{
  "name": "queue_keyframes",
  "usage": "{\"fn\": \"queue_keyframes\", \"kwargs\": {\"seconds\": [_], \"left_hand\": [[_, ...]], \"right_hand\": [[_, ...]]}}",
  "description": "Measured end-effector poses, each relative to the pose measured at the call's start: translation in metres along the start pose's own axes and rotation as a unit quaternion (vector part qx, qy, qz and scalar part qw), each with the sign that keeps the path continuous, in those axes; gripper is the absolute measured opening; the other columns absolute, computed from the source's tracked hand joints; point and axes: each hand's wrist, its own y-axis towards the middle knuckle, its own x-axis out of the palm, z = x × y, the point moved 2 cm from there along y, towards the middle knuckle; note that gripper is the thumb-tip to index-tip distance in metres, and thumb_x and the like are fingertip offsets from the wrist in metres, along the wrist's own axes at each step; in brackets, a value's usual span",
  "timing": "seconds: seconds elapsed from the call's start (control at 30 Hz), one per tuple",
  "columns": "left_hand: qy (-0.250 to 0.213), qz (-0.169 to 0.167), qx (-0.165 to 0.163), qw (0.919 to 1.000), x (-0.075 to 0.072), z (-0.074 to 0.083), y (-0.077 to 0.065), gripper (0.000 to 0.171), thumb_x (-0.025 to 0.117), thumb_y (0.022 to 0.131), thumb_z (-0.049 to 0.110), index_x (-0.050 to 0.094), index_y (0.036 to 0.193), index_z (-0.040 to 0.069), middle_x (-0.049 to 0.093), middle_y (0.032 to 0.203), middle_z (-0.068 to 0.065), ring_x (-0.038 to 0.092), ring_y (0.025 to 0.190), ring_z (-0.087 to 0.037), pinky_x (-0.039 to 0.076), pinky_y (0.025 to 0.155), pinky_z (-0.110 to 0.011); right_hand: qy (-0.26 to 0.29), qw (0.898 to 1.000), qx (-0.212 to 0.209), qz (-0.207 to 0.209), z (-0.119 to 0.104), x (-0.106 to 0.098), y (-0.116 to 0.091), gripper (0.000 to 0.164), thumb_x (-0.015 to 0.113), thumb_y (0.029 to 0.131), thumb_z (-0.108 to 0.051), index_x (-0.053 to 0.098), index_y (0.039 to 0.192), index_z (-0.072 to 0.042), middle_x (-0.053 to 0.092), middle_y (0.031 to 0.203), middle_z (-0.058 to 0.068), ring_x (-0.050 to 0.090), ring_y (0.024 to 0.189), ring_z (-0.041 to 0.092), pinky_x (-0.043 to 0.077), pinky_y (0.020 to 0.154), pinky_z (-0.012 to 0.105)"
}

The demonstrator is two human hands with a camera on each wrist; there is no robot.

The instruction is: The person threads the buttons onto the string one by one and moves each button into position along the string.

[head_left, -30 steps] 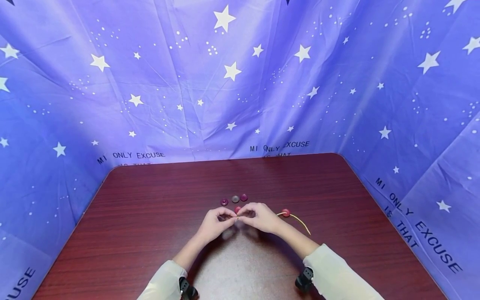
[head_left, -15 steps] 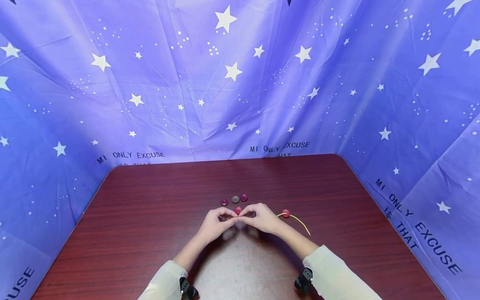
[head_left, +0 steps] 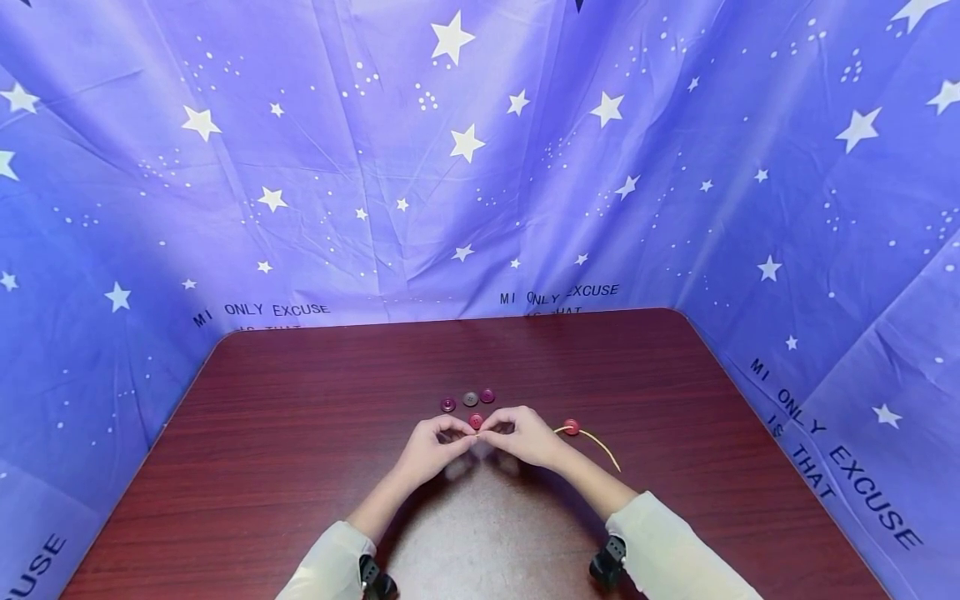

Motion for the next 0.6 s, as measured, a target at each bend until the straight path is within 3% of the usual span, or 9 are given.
{"fn": "queue_keyframes", "kwargs": {"seconds": [0.33, 0.47, 0.6], "left_hand": [[0.005, 0.008, 0.003, 0.9999, -0.005, -0.002, 0.001, 0.008, 0.072, 0.080, 0.013, 0.070, 0.086, 0.007, 0.070, 0.078, -0.010, 0.058, 0.064, -0.003, 0.049, 0.060, -0.018], [0.041, 0.019, 0.010, 0.9989, -0.006, -0.004, 0.004, 0.007, 0.072, 0.080, 0.011, 0.069, 0.086, 0.007, 0.067, 0.080, -0.007, 0.058, 0.068, -0.005, 0.049, 0.063, -0.019], [0.110, 0.029, 0.017, 0.9934, -0.006, -0.006, 0.007, 0.008, 0.073, 0.080, 0.014, 0.069, 0.086, 0.011, 0.065, 0.085, -0.002, 0.061, 0.074, -0.009, 0.050, 0.067, -0.021]], "right_hand": [[-0.019, 1.000, -0.004, 0.025, 0.001, -0.007, -0.003, 0.010, 0.068, 0.085, -0.020, 0.071, 0.084, -0.010, 0.069, 0.078, 0.002, 0.055, 0.068, 0.003, 0.047, 0.064, 0.019], [-0.020, 0.999, 0.000, 0.033, 0.003, -0.010, -0.004, 0.009, 0.069, 0.084, -0.020, 0.071, 0.084, -0.011, 0.068, 0.077, 0.001, 0.053, 0.066, 0.003, 0.046, 0.062, 0.019], [-0.015, 0.999, 0.005, 0.042, 0.004, -0.012, -0.003, 0.008, 0.069, 0.083, -0.019, 0.071, 0.083, -0.011, 0.067, 0.074, -0.001, 0.052, 0.062, 0.001, 0.045, 0.058, 0.018]]}}
